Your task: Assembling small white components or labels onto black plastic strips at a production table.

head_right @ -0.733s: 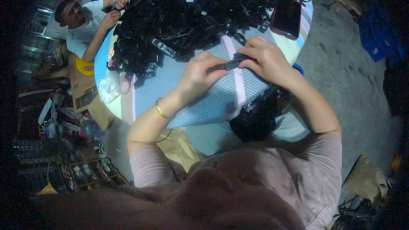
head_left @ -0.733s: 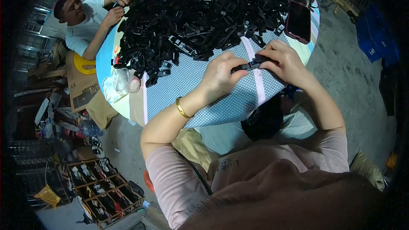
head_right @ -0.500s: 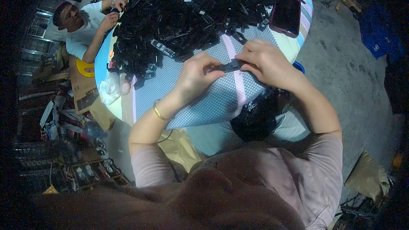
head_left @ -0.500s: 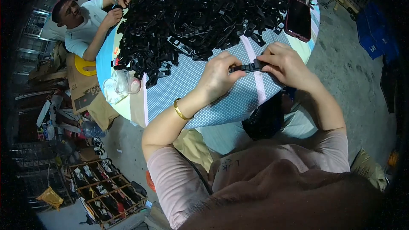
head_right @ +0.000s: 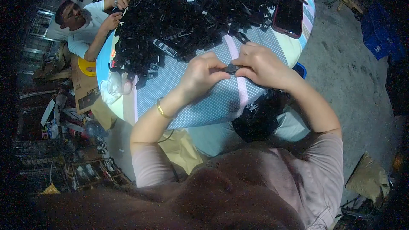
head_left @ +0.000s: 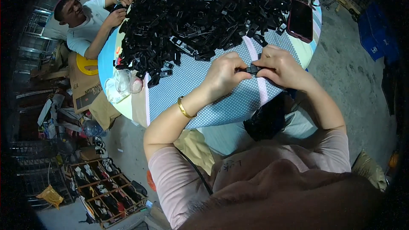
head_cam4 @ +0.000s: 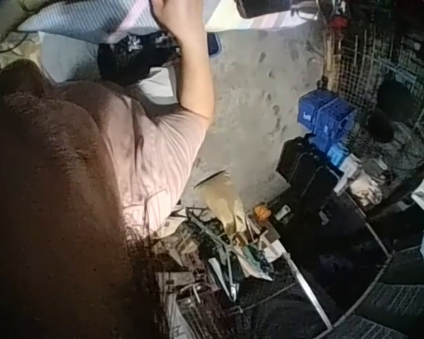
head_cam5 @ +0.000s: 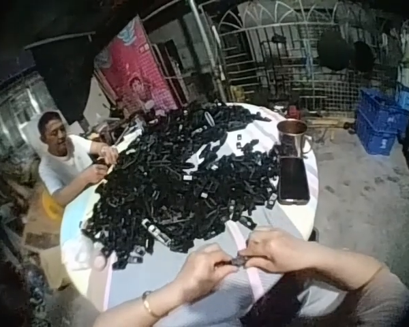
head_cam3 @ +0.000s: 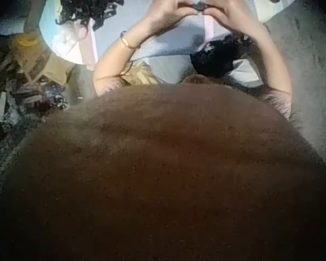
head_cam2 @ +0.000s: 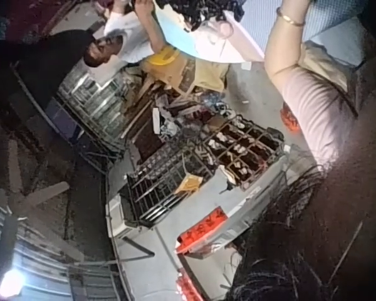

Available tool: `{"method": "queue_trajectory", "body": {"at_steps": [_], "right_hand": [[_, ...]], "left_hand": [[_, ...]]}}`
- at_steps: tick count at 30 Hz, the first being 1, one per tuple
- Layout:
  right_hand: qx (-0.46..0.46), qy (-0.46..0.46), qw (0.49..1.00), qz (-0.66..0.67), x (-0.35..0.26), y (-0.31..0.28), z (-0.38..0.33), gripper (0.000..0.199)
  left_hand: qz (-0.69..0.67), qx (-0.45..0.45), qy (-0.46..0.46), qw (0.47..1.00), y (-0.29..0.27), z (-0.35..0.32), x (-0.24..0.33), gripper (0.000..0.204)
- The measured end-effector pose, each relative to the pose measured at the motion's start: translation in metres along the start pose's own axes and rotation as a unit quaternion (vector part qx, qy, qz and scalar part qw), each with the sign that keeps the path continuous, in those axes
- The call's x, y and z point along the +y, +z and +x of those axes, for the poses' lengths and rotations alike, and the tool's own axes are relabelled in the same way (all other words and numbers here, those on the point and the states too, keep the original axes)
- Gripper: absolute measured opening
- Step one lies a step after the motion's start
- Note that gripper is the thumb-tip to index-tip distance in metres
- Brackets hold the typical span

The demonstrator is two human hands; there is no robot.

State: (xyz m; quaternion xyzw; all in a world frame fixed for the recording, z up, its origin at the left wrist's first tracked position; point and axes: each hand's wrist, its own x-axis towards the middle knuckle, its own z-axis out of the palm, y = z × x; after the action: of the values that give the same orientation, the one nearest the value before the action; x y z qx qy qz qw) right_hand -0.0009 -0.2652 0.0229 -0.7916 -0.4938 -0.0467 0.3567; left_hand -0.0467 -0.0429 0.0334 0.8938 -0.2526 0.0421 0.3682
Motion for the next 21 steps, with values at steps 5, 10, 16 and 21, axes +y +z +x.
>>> {"method": "queue_trajectory", "body": {"at_steps": [5, 10, 16, 21], "right_hand": [[0.076, 0.029, 0.996, 0.027, 0.021, 0.001, -0.002, 0.029], [0.153, 0.062, 0.965, -0.204, 0.030, 0.004, 0.015, 0.024], [0.082, 0.092, 0.968, -0.219, 0.036, 0.003, 0.021, 0.034], [0.091, 0.166, 0.982, -0.003, 0.013, -0.016, 0.031, 0.046]], "left_hand": [[0.208, 0.166, 0.118, 0.957, -0.011, 0.005, -0.012, 0.030], [0.342, 0.238, 0.050, 0.908, -0.029, 0.009, -0.031, 0.033], [0.302, 0.261, 0.054, 0.915, -0.027, 0.008, -0.024, 0.029], [0.000, 0.057, -0.117, 0.992, -0.017, -0.001, -0.004, 0.022]]}}
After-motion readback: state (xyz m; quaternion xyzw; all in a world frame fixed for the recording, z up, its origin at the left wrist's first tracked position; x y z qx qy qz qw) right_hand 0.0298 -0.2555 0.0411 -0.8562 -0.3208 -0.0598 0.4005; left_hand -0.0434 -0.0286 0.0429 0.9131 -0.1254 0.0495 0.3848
